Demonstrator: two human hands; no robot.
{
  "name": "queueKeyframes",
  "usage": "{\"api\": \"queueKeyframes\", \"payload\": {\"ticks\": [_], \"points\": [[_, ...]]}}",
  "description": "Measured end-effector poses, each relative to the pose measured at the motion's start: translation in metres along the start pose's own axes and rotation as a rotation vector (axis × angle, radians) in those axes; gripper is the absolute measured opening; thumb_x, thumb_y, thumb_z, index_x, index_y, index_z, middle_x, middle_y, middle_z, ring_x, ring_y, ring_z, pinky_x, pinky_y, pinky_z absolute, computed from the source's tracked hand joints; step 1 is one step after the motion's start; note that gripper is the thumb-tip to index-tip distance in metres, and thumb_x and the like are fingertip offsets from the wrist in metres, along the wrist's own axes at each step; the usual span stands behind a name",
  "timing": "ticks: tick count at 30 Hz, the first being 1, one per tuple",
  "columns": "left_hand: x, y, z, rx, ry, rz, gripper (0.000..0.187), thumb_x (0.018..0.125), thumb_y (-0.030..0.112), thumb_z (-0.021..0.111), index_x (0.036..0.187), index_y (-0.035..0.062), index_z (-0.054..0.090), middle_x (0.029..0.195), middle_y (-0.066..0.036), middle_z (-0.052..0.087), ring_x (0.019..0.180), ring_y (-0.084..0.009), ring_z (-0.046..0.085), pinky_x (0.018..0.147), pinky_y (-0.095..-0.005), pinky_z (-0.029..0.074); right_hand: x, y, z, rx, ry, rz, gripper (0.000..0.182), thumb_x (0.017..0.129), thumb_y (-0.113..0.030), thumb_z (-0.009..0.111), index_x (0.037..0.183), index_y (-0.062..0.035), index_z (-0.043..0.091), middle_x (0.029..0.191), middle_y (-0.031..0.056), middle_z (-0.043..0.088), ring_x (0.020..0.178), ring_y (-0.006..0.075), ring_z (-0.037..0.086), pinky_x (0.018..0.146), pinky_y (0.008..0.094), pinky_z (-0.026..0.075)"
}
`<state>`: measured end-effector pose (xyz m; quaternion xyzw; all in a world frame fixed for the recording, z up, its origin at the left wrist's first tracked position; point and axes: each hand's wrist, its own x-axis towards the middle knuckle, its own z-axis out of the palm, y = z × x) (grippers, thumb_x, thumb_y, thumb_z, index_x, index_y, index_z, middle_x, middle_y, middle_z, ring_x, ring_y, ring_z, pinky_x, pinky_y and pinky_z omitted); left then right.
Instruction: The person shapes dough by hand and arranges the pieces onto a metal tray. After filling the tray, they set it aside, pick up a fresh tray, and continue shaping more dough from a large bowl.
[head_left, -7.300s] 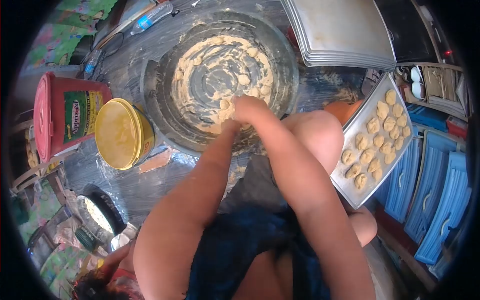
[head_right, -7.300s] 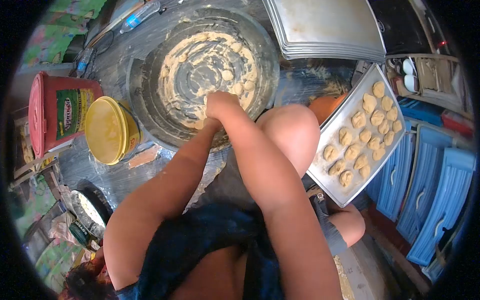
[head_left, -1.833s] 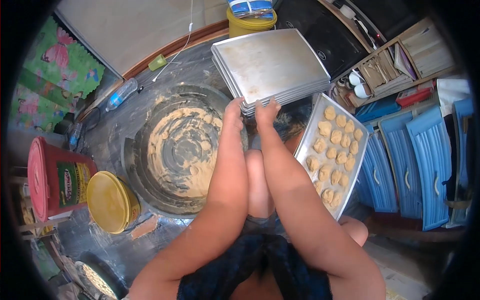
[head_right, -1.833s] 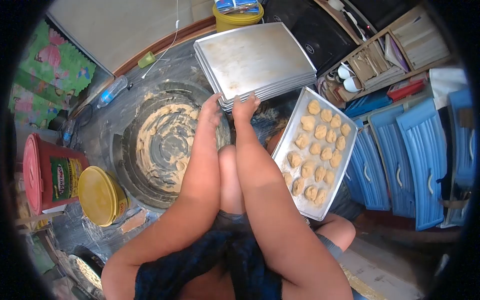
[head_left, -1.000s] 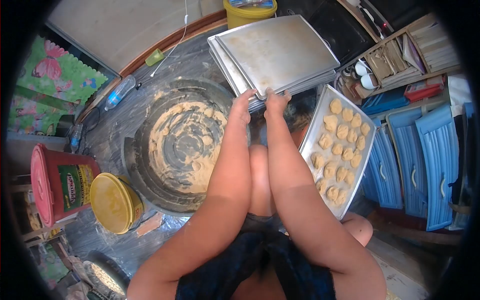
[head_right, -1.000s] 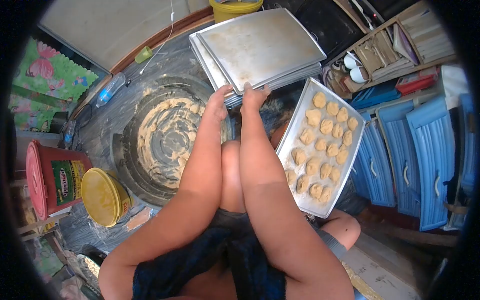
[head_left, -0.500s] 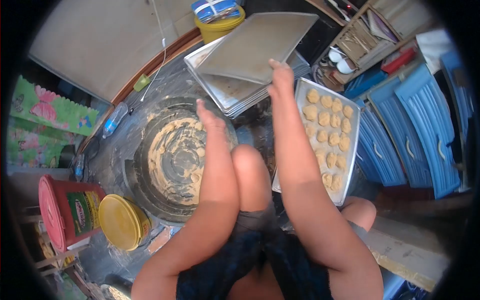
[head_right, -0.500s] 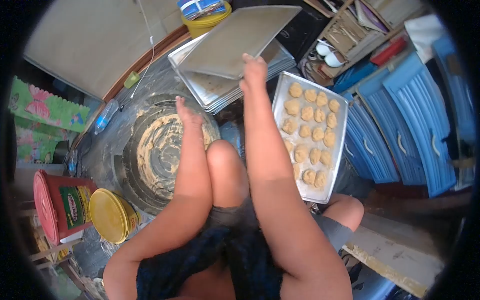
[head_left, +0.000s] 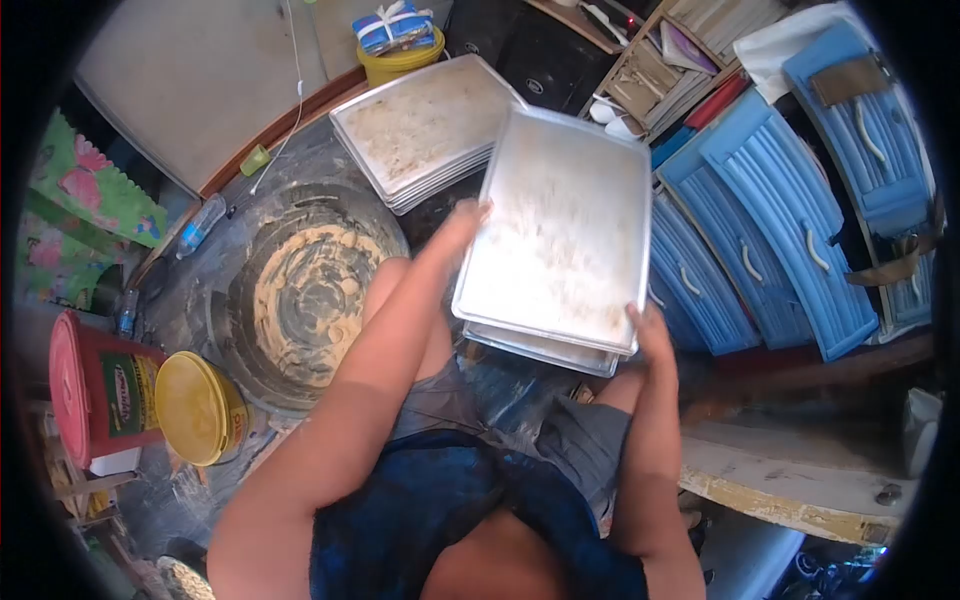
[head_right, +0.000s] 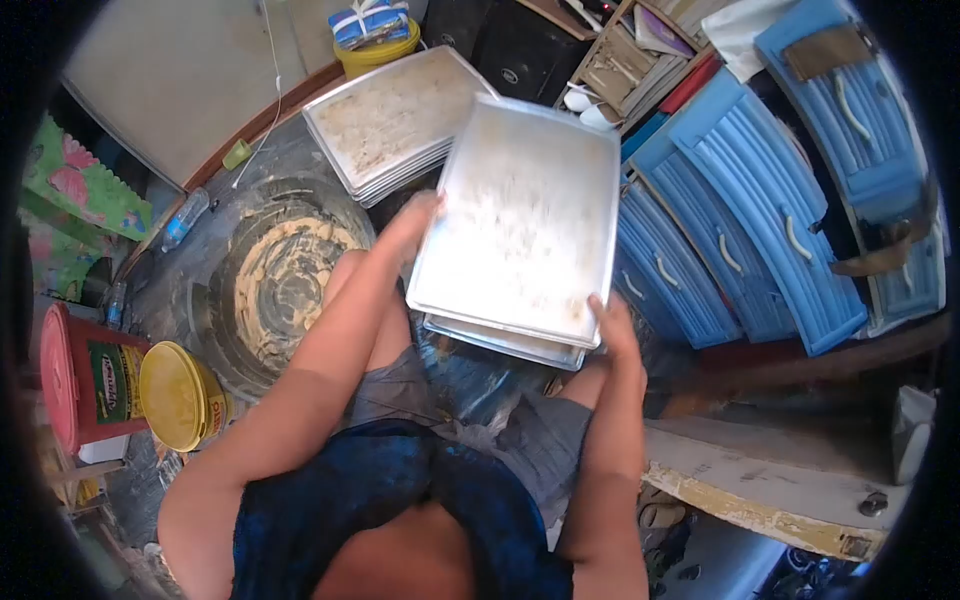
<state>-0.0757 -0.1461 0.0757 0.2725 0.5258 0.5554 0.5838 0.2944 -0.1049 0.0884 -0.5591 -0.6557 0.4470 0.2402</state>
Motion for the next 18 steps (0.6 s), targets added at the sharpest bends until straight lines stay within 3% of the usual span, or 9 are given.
{"api": "queueKeyframes", "payload": {"ticks": [1, 3, 4, 6, 10, 12, 15, 17, 18], "points": [[0.021, -0.030, 0.001, 0.294, 0.013, 0.037, 0.057, 0.086, 0.039, 0.053, 0.117, -0.0075, 0.047, 0.102, -0.018, 0.059, 0.094, -0.0261, 0.057, 0.082, -0.0382, 0.045, 0.001, 0.021, -0.005, -0.316, -0.046, -0.005, 0.043, 0.083, -0.028, 0.058, 0.108, 0.0058, 0.055, 0.103, 0.0210, 0.060, 0.098, 0.0259, 0.057, 0.086, 0.0336, 0.041], [0.011, -0.039, 0.021, 0.358, 0.155, -0.210, 0.056, 0.080, 0.037, 0.060, 0.111, -0.0090, 0.052, 0.100, -0.022, 0.061, 0.094, -0.0287, 0.059, 0.083, -0.0376, 0.045, 0.016, 0.048, -0.021, -0.683, -0.408, 0.282, 0.051, 0.079, -0.036, 0.060, 0.105, 0.0074, 0.055, 0.103, 0.0257, 0.059, 0.098, 0.0304, 0.057, 0.086, 0.0344, 0.042], [0.014, -0.046, 0.021, 0.373, 0.147, -0.217, 0.056, 0.080, 0.037, 0.060, 0.111, -0.0090, 0.052, 0.100, -0.022, 0.061, 0.094, -0.0287, 0.059, 0.083, -0.0376, 0.045, 0.017, 0.048, -0.019, -0.668, -0.406, 0.292, 0.051, 0.079, -0.036, 0.060, 0.105, 0.0074, 0.055, 0.103, 0.0257, 0.059, 0.098, 0.0304, 0.057, 0.086, 0.0344, 0.042], [0.030, -0.057, 0.012, 0.790, 0.121, -0.066, 0.058, 0.078, 0.038, 0.062, 0.109, -0.0107, 0.052, 0.101, -0.026, 0.060, 0.098, -0.0329, 0.058, 0.085, -0.0372, 0.044, 0.018, 0.048, -0.012, -0.481, -0.165, 0.242, 0.055, 0.077, -0.038, 0.061, 0.103, 0.0091, 0.055, 0.098, 0.0285, 0.059, 0.095, 0.0349, 0.058, 0.083, 0.0378, 0.043], [0.023, -0.052, 0.016, 0.925, 0.172, 0.091, 0.052, 0.078, 0.037, 0.059, 0.104, -0.0085, 0.056, 0.101, -0.028, 0.058, 0.098, -0.0373, 0.057, 0.084, -0.0397, 0.044, 0.027, 0.083, 0.000, -0.470, 0.052, 0.056, 0.044, 0.078, -0.035, 0.061, 0.088, 0.0068, 0.056, 0.082, 0.0216, 0.061, 0.078, 0.0299, 0.060, 0.070, 0.0369, 0.045], [0.026, -0.049, 0.011, 1.035, 0.165, -0.021, 0.044, 0.080, 0.034, 0.056, 0.100, -0.0048, 0.059, 0.101, -0.027, 0.059, 0.096, -0.0382, 0.057, 0.083, -0.0422, 0.045, 0.021, 0.066, -0.008, -0.463, -0.037, 0.115, 0.047, 0.077, -0.036, 0.061, 0.093, 0.0076, 0.055, 0.090, 0.0258, 0.059, 0.085, 0.0340, 0.059, 0.075, 0.0391, 0.044], [0.030, -0.049, 0.006, 1.278, 0.122, 0.023, 0.037, 0.080, 0.029, 0.054, 0.097, -0.0022, 0.061, 0.102, -0.026, 0.058, 0.096, -0.0378, 0.057, 0.082, -0.0445, 0.045, 0.021, 0.048, -0.012, -0.508, -0.148, 0.153, 0.051, 0.075, -0.033, 0.063, 0.105, 0.0068, 0.052, 0.099, 0.0271, 0.058, 0.093, 0.0371, 0.058, 0.081, 0.0397, 0.043], [0.030, -0.050, 0.006, 1.304, 0.125, 0.025, 0.034, 0.081, 0.026, 0.053, 0.098, -0.0019, 0.061, 0.101, -0.024, 0.059, 0.095, -0.0362, 0.058, 0.082, -0.0447, 0.045, 0.023, 0.048, -0.011, -0.537, -0.022, 0.118, 0.058, 0.073, -0.031, 0.066, 0.114, 0.0052, 0.048, 0.108, 0.0260, 0.056, 0.103, 0.0369, 0.054, 0.088, 0.0376, 0.042], [0.034, -0.053, 0.004, 1.321, 0.115, 0.023, 0.033, 0.081, 0.026, 0.053, 0.097, -0.0018, 0.062, 0.100, -0.024, 0.059, 0.094, -0.0363, 0.058, 0.082, -0.0445, 0.045, 0.020, 0.024, -0.010, -0.661, 0.021, 0.106, 0.064, 0.073, -0.026, 0.067, 0.123, 0.0041, 0.042, 0.122, 0.0251, 0.047, 0.115, 0.0353, 0.046, 0.097, 0.0354, 0.035]]}}
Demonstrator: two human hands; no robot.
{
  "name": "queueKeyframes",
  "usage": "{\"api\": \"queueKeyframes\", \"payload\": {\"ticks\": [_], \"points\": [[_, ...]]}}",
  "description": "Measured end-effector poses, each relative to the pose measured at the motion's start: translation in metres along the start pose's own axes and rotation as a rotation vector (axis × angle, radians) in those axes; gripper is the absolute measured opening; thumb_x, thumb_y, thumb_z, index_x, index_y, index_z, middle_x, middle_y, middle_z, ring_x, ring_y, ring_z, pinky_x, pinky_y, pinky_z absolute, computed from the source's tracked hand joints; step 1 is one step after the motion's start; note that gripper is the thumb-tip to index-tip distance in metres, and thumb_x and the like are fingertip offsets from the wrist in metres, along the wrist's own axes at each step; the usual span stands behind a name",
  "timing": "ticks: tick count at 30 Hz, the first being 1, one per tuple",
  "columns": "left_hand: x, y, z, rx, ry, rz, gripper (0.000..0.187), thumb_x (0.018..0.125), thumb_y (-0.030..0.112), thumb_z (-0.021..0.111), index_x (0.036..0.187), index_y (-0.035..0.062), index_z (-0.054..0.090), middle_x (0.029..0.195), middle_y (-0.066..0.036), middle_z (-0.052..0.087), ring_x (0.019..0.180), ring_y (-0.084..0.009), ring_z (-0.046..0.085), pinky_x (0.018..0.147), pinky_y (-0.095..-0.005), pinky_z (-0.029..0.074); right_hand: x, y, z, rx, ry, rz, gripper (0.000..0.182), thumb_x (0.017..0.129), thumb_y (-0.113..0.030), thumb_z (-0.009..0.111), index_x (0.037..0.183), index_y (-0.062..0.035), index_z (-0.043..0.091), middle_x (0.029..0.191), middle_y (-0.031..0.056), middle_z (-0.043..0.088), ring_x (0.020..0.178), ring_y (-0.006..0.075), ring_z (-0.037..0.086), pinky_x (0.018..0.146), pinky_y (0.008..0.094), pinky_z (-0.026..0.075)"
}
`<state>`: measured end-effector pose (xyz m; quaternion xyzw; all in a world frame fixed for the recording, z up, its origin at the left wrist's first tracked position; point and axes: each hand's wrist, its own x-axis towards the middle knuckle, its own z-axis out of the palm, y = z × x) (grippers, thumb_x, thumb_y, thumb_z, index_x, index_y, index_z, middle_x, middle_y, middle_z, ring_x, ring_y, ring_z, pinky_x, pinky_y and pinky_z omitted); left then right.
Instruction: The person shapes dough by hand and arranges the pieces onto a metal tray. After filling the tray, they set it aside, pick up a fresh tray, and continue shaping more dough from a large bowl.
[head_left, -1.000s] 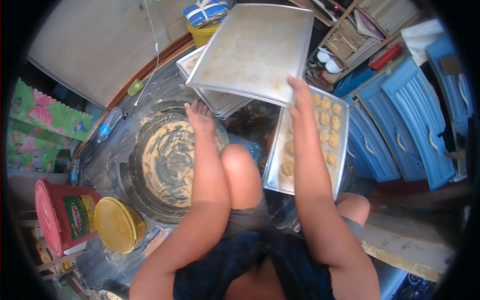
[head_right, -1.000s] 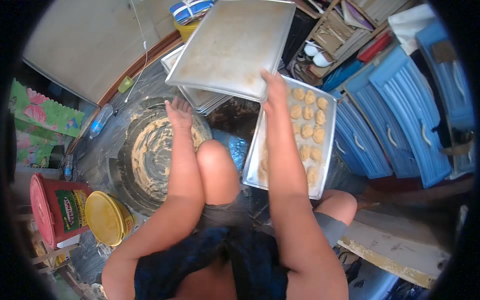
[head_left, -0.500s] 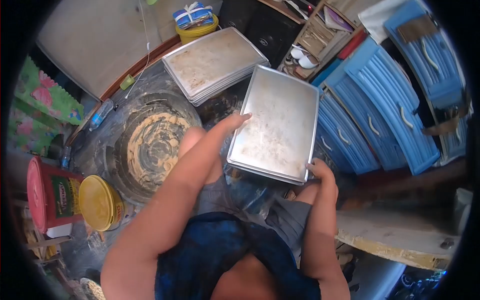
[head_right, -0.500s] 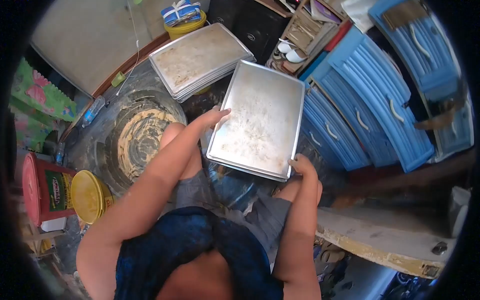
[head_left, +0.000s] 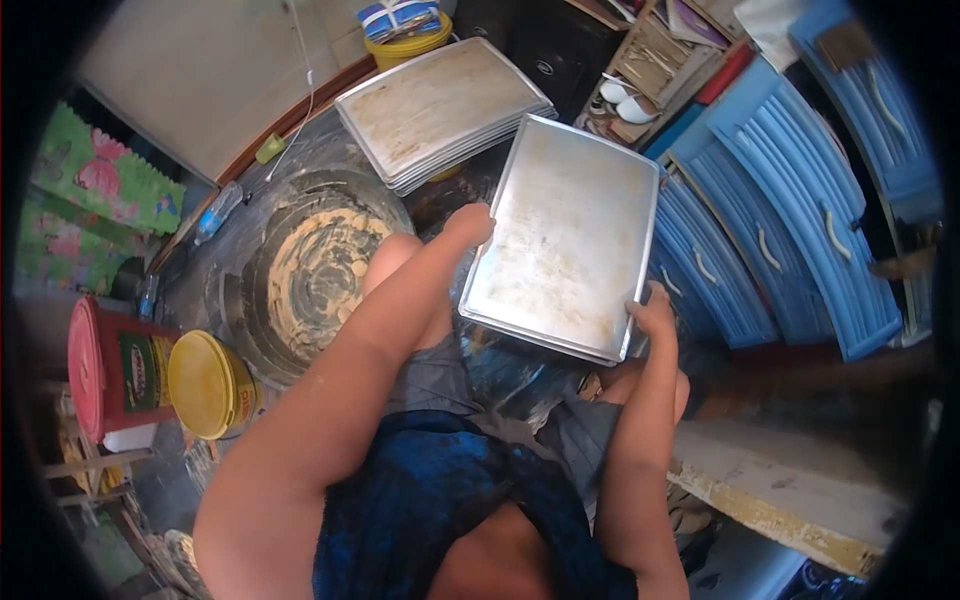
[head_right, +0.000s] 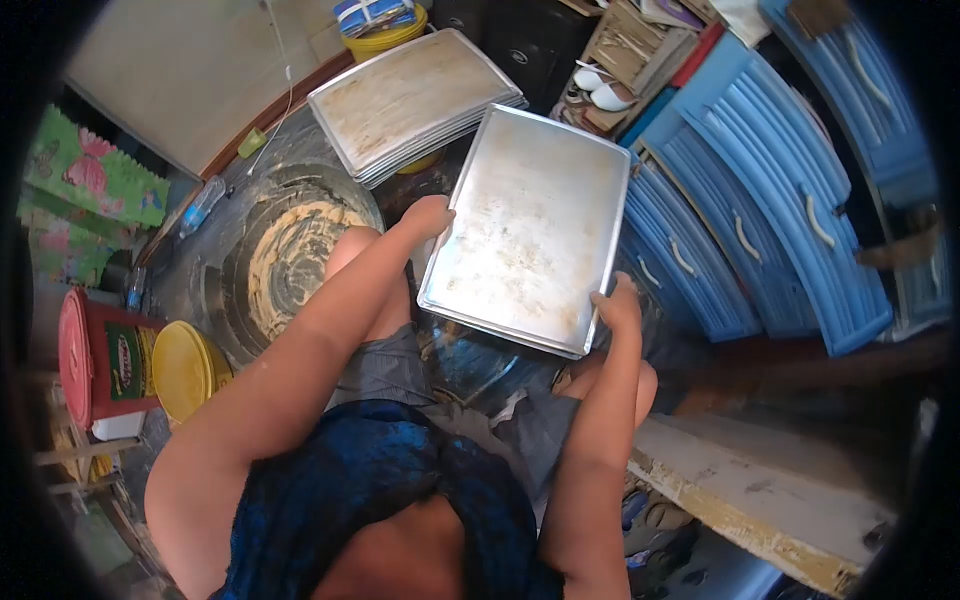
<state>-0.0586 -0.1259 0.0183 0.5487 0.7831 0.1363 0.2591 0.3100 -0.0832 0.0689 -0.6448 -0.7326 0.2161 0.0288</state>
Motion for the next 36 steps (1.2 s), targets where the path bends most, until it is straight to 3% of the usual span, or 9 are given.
{"api": "queueKeyframes", "payload": {"ticks": [3, 11, 16, 17, 25, 27, 30, 32, 36], "points": [[-0.001, 0.013, -0.011, -0.034, -0.096, -0.095, 0.036, 0.081, 0.025, 0.053, 0.104, -0.0012, 0.058, 0.110, -0.023, 0.056, 0.101, -0.0360, 0.055, 0.084, -0.0445, 0.045, 0.006, -0.047, -0.041, 0.166, 0.352, -0.248, 0.064, 0.076, -0.020, 0.065, 0.128, 0.0038, 0.037, 0.133, 0.0248, 0.035, 0.125, 0.0343, 0.034, 0.103, 0.0387, 0.027], [-0.007, 0.066, -0.022, 0.034, 0.743, 0.319, 0.057, 0.083, 0.027, 0.055, 0.130, 0.0001, 0.036, 0.135, -0.021, 0.033, 0.128, -0.0367, 0.027, 0.104, -0.0458, 0.024, -0.024, -0.224, -0.157, 0.490, 1.221, -0.705, 0.067, 0.083, -0.021, 0.060, 0.134, 0.0067, 0.026, 0.141, 0.0219, 0.025, 0.133, 0.0308, 0.020, 0.109, 0.0367, 0.014], [0.010, 0.081, 0.020, 0.208, 0.278, 0.335, 0.070, 0.085, 0.037, 0.049, 0.138, -0.0004, 0.020, 0.145, -0.020, 0.015, 0.135, -0.0325, 0.010, 0.109, -0.0453, 0.009, 0.089, -0.148, 0.049, -0.339, 0.661, -0.377, 0.070, 0.085, -0.040, 0.047, 0.135, 0.0043, 0.027, 0.142, 0.0241, 0.021, 0.134, 0.0328, 0.018, 0.106, 0.0531, 0.010], [0.016, 0.071, 0.036, 0.171, -0.019, 0.269, 0.073, 0.086, 0.040, 0.047, 0.139, -0.0002, 0.017, 0.146, -0.019, 0.011, 0.136, -0.0311, 0.007, 0.110, -0.0446, 0.007, 0.086, -0.137, 0.067, -0.308, 0.502, -0.269, 0.070, 0.085, -0.041, 0.047, 0.135, 0.0031, 0.028, 0.142, 0.0223, 0.023, 0.134, 0.0311, 0.019, 0.106, 0.0531, 0.011], [0.016, 0.059, -0.027, 0.022, -0.099, 0.264, 0.074, 0.081, 0.049, 0.049, 0.139, 0.0079, 0.025, 0.147, -0.018, 0.009, 0.137, -0.0314, 0.006, 0.109, -0.0432, 0.011, 0.112, -0.143, 0.066, -0.363, 0.171, -0.163, 0.071, 0.085, -0.040, 0.050, 0.137, 0.0011, 0.024, 0.140, 0.0191, 0.029, 0.132, 0.0294, 0.024, 0.106, 0.0477, 0.018], [0.007, 0.037, -0.060, -0.060, 0.072, 0.187, 0.073, 0.076, 0.054, 0.054, 0.133, 0.0108, 0.039, 0.145, -0.019, 0.016, 0.134, -0.0365, 0.014, 0.107, -0.0465, 0.017, 0.126, -0.160, 0.059, 0.423, 0.023, -0.212, 0.071, 0.084, -0.034, 0.055, 0.136, 0.0027, 0.026, 0.139, 0.0204, 0.031, 0.129, 0.0302, 0.029, 0.106, 0.0394, 0.021], [-0.056, -0.038, -0.142, -0.763, 0.279, 0.013, 0.063, 0.076, 0.044, 0.061, 0.123, 0.0024, 0.049, 0.118, -0.025, 0.052, 0.107, -0.0344, 0.052, 0.090, -0.0347, 0.042, 0.070, -0.305, 0.030, 0.517, 0.082, -0.599, 0.063, 0.084, -0.030, 0.057, 0.134, 0.0003, 0.033, 0.134, 0.0182, 0.039, 0.121, 0.0274, 0.039, 0.099, 0.0341, 0.032], [-0.046, -0.122, -0.121, -0.834, 0.581, -0.092, 0.058, 0.078, 0.039, 0.061, 0.118, -0.0023, 0.051, 0.116, -0.022, 0.054, 0.104, -0.0295, 0.055, 0.085, -0.0354, 0.045, 0.058, -0.384, 0.055, 0.451, 0.023, -0.741, 0.057, 0.083, -0.027, 0.057, 0.130, -0.0009, 0.040, 0.129, 0.0179, 0.044, 0.118, 0.0278, 0.042, 0.098, 0.0334, 0.032], [-0.092, -0.283, -0.077, -0.623, 0.371, -0.431, 0.061, 0.077, 0.045, 0.059, 0.116, -0.0013, 0.054, 0.113, -0.022, 0.056, 0.101, -0.0331, 0.056, 0.086, -0.0398, 0.044, -0.006, -0.495, 0.151, 0.272, -0.343, -0.871, 0.054, 0.080, -0.033, 0.059, 0.124, -0.0042, 0.048, 0.123, 0.0215, 0.050, 0.115, 0.0343, 0.047, 0.097, 0.0374, 0.036]]}}
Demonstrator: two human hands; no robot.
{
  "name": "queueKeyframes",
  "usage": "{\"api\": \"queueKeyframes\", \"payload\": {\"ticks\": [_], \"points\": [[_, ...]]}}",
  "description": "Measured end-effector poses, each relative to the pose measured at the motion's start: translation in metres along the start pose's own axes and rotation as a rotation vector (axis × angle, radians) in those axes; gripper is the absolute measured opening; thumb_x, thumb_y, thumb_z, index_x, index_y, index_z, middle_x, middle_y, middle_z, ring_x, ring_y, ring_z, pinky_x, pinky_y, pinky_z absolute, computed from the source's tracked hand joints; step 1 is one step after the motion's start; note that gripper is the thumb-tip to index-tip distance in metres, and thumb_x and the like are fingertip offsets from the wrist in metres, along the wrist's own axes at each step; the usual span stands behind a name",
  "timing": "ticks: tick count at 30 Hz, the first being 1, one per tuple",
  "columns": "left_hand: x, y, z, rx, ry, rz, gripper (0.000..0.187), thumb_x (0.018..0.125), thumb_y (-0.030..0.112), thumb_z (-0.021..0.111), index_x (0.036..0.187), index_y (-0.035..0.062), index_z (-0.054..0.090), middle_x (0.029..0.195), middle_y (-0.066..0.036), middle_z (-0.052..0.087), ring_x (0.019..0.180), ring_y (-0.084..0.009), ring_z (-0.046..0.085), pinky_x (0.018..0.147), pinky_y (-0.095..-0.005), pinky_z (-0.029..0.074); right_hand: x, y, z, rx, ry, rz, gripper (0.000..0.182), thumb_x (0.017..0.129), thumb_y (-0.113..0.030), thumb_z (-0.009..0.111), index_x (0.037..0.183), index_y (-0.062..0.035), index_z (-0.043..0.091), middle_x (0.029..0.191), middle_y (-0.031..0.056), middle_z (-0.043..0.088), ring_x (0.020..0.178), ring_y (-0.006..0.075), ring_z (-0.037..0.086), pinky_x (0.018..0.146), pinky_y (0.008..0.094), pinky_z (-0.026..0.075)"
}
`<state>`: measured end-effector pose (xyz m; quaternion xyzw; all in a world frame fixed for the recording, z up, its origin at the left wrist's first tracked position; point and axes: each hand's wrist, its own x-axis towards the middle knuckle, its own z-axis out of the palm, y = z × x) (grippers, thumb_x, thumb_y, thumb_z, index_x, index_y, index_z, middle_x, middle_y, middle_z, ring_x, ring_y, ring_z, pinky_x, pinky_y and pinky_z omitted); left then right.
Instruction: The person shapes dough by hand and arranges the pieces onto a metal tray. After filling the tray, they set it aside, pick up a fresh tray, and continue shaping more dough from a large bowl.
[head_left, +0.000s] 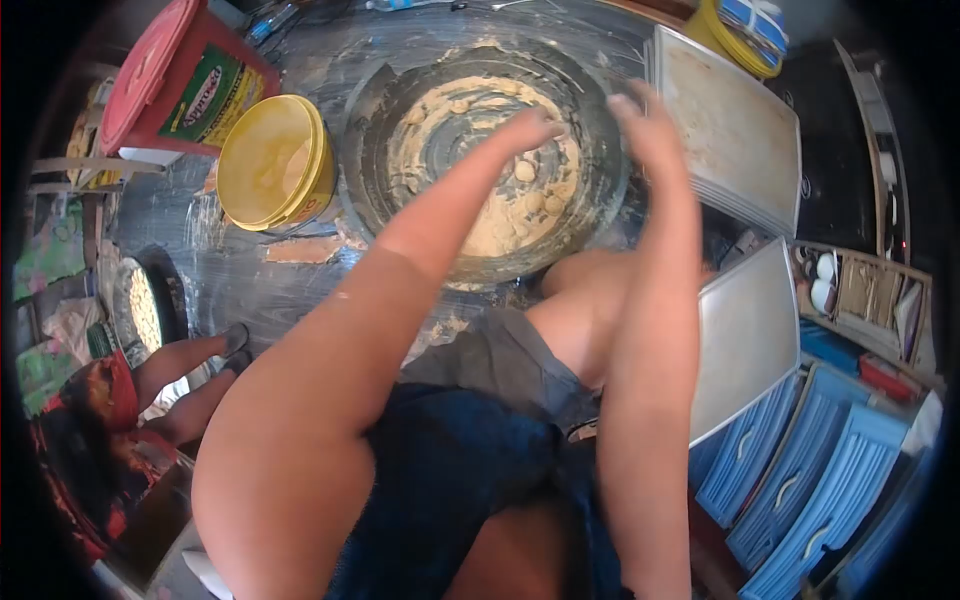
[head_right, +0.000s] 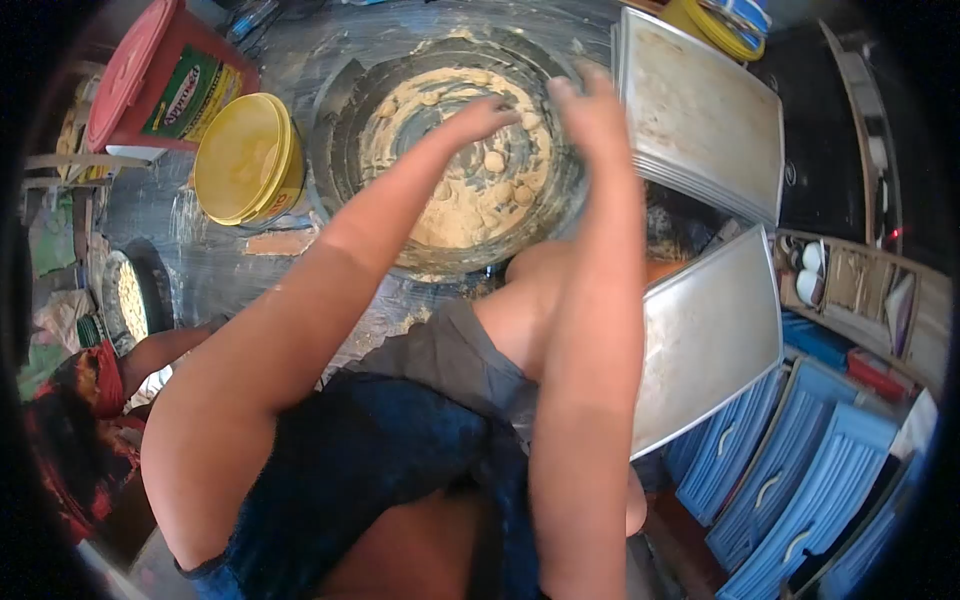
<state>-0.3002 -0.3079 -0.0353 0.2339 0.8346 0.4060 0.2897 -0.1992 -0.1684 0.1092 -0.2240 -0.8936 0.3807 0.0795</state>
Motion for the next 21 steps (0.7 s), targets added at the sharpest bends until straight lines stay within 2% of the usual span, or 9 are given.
{"api": "queueKeyframes", "payload": {"ticks": [3, 5, 6, 9, 11, 13, 15, 18, 21], "points": [[0.002, -0.114, -0.007, 0.362, -0.035, -0.183, 0.052, 0.076, 0.043, 0.058, 0.108, 0.0010, 0.059, 0.106, -0.020, 0.060, 0.099, -0.0322, 0.057, 0.086, -0.0416, 0.043, -0.008, 0.012, 0.097, -0.137, -0.399, 0.032, 0.057, 0.079, -0.036, 0.058, 0.125, -0.0035, 0.047, 0.125, 0.0199, 0.048, 0.117, 0.0318, 0.046, 0.098, 0.0376, 0.036], [-0.009, -0.167, 0.004, 0.480, -0.085, -0.298, 0.040, 0.079, 0.036, 0.053, 0.104, 0.0054, 0.062, 0.106, -0.019, 0.060, 0.097, -0.0358, 0.057, 0.084, -0.0412, 0.045, -0.012, 0.021, 0.148, -0.747, -0.964, -0.161, 0.057, 0.081, -0.035, 0.057, 0.127, -0.0043, 0.044, 0.128, 0.0199, 0.046, 0.118, 0.0320, 0.045, 0.097, 0.0386, 0.036], [-0.009, -0.209, 0.022, 0.471, -0.097, -0.325, 0.040, 0.079, 0.036, 0.053, 0.104, 0.0054, 0.062, 0.106, -0.019, 0.060, 0.097, -0.0358, 0.057, 0.084, -0.0412, 0.045, -0.019, 0.009, 0.151, -0.741, -0.995, -0.164, 0.057, 0.081, -0.035, 0.057, 0.127, -0.0043, 0.044, 0.128, 0.0199, 0.046, 0.118, 0.0320, 0.045, 0.097, 0.0386, 0.036], [-0.005, -0.287, 0.077, 0.451, -0.311, -0.268, 0.045, 0.080, 0.039, 0.053, 0.112, 0.0071, 0.057, 0.114, -0.017, 0.057, 0.106, -0.0356, 0.052, 0.088, -0.0423, 0.043, -0.008, -0.041, 0.116, -0.307, -0.636, -0.169, 0.058, 0.081, -0.034, 0.055, 0.129, -0.0036, 0.042, 0.129, 0.0204, 0.044, 0.117, 0.0330, 0.045, 0.097, 0.0406, 0.037], [-0.031, -0.274, 0.133, 0.451, 0.014, -0.355, 0.059, 0.077, 0.045, 0.056, 0.121, 0.0058, 0.049, 0.124, -0.018, 0.049, 0.115, -0.0374, 0.044, 0.092, -0.0454, 0.039, 0.013, -0.037, 0.099, -0.292, -0.432, -0.203, 0.057, 0.082, -0.034, 0.055, 0.128, -0.0028, 0.042, 0.128, 0.0204, 0.045, 0.116, 0.0333, 0.046, 0.097, 0.0409, 0.038], [-0.048, -0.218, 0.167, 0.339, -0.062, -0.615, 0.079, 0.067, 0.054, 0.064, 0.124, 0.0031, 0.044, 0.128, -0.024, 0.042, 0.118, -0.0389, 0.041, 0.096, -0.0459, 0.036, 0.035, -0.007, 0.097, -0.215, -0.319, -0.205, 0.060, 0.079, -0.040, 0.056, 0.125, -0.0013, 0.046, 0.122, 0.0233, 0.050, 0.116, 0.0333, 0.047, 0.097, 0.0372, 0.036], [-0.081, -0.140, 0.165, 0.250, -0.209, -0.697, 0.066, 0.072, 0.047, 0.063, 0.125, 0.0109, 0.044, 0.133, -0.023, 0.032, 0.116, -0.0404, 0.041, 0.090, -0.0522, 0.039, 0.038, -0.009, 0.087, -0.328, -0.416, -0.066, 0.062, 0.078, -0.039, 0.057, 0.124, 0.0004, 0.046, 0.121, 0.0242, 0.050, 0.116, 0.0333, 0.047, 0.097, 0.0365, 0.036], [-0.082, -0.140, 0.181, 0.254, -0.166, -0.786, 0.063, 0.072, 0.044, 0.063, 0.124, 0.0134, 0.045, 0.135, -0.022, 0.031, 0.116, -0.0395, 0.042, 0.089, -0.0538, 0.039, 0.040, -0.004, 0.097, -0.290, -0.470, -0.120, 0.063, 0.078, -0.040, 0.058, 0.125, 0.0006, 0.045, 0.121, 0.0250, 0.049, 0.116, 0.0332, 0.047, 0.097, 0.0363, 0.036], [-0.078, -0.165, 0.198, 0.291, -0.050, -0.606, 0.063, 0.072, 0.039, 0.064, 0.126, 0.0142, 0.043, 0.134, -0.021, 0.032, 0.110, -0.0406, 0.047, 0.087, -0.0504, 0.042, 0.046, -0.004, 0.104, -0.303, -0.588, -0.042, 0.063, 0.079, -0.040, 0.057, 0.125, 0.0009, 0.045, 0.122, 0.0240, 0.049, 0.116, 0.0332, 0.047, 0.098, 0.0362, 0.036]]}}
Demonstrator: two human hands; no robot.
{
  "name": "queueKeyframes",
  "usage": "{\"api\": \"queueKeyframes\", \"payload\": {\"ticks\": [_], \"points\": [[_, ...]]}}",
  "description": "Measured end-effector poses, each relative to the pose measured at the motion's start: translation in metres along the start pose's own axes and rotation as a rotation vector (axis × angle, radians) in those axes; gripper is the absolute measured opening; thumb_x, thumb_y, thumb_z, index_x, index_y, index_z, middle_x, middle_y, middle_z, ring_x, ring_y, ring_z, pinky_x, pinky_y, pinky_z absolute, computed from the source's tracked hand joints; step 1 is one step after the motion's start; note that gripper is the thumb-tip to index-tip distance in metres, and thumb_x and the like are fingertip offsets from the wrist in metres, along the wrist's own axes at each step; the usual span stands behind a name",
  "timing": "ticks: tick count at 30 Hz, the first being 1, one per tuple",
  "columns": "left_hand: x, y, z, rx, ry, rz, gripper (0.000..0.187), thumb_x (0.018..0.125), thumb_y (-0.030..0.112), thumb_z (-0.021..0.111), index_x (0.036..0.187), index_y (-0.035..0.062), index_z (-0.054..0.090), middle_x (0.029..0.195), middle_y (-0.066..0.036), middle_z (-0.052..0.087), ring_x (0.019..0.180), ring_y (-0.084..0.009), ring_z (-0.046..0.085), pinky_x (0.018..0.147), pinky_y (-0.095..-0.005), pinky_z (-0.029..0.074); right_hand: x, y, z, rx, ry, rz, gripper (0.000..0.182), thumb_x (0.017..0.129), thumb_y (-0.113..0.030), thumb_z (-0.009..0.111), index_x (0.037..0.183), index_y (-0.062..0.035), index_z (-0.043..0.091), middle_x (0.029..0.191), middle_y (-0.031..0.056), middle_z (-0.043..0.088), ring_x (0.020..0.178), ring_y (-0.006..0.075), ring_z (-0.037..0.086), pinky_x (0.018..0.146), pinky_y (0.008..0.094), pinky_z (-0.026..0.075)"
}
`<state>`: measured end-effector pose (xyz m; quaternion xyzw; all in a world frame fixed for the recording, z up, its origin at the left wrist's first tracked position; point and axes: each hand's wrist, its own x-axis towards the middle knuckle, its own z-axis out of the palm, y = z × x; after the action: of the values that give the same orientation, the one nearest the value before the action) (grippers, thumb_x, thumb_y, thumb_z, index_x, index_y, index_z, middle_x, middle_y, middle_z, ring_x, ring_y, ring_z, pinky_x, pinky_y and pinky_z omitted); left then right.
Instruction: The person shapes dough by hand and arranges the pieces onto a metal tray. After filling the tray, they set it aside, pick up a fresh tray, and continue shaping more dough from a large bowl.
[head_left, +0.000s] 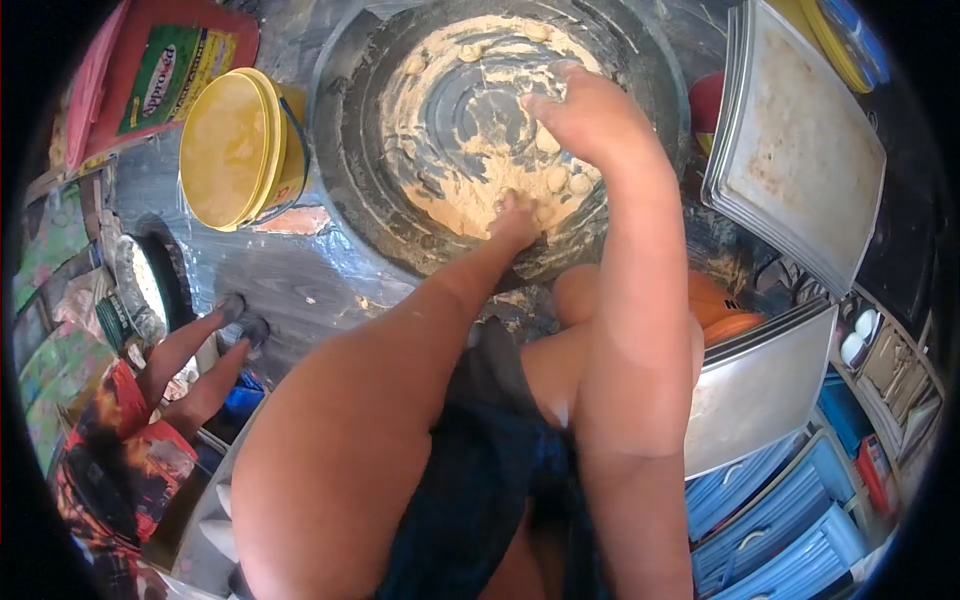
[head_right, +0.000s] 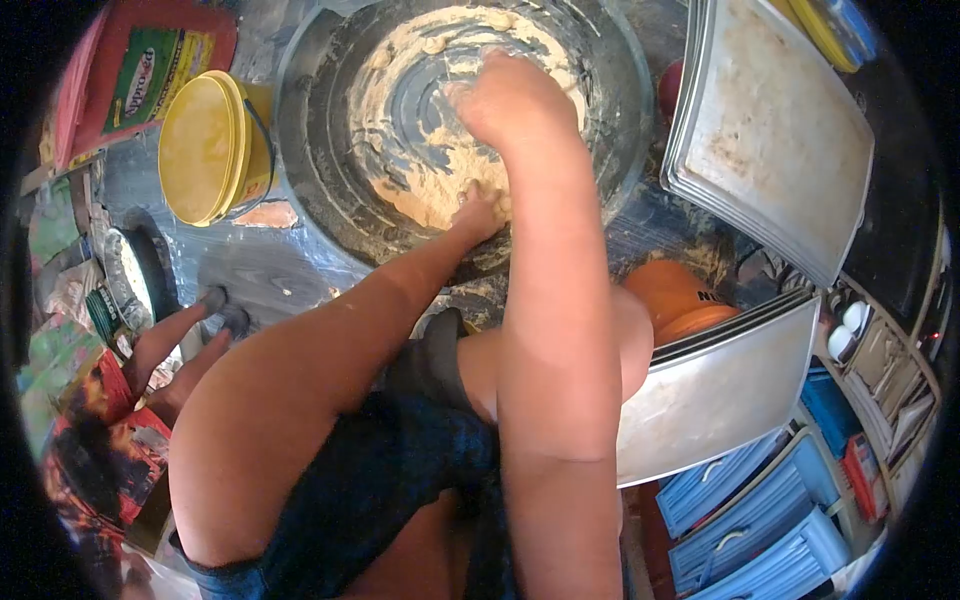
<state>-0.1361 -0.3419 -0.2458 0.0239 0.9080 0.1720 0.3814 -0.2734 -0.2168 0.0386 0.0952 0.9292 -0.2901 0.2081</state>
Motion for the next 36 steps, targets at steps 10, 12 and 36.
{"api": "queueKeyframes", "payload": {"ticks": [10, 12, 36], "points": [[-0.009, -0.025, -0.119, -1.435, -0.785, 0.026, 0.056, 0.072, 0.010, 0.052, 0.126, 0.0028, 0.040, 0.111, -0.016, 0.055, 0.095, -0.0255, 0.059, 0.079, -0.0346, 0.051, 0.007, 0.002, 0.021, 0.120, -0.030, 0.067, 0.061, 0.077, -0.041, 0.059, 0.122, -0.0009, 0.048, 0.122, 0.0231, 0.049, 0.112, 0.0352, 0.049, 0.093, 0.0410, 0.041], [-0.032, -0.014, -0.159, -1.586, -0.750, 0.151, 0.057, 0.071, 0.012, 0.053, 0.126, 0.0024, 0.039, 0.113, -0.016, 0.054, 0.093, -0.0236, 0.060, 0.072, -0.0329, 0.054, 0.004, -0.003, 0.039, 0.117, -0.023, 0.111, 0.065, 0.074, -0.040, 0.062, 0.126, -0.0038, 0.045, 0.129, 0.0248, 0.041, 0.117, 0.0369, 0.045, 0.095, 0.0415, 0.040], [-0.071, 0.007, -0.226, -1.984, -0.073, 0.038, 0.035, 0.093, 0.037, 0.038, 0.102, 0.0054, 0.051, 0.095, -0.010, 0.059, 0.081, -0.0231, 0.060, 0.068, -0.0393, 0.051, -0.001, -0.014, 0.027, 0.405, 0.520, -0.113, 0.036, 0.070, -0.008, 0.066, 0.104, -0.0040, 0.056, 0.102, 0.0144, 0.059, 0.092, 0.0289, 0.058, 0.080, 0.0364, 0.046]]}}
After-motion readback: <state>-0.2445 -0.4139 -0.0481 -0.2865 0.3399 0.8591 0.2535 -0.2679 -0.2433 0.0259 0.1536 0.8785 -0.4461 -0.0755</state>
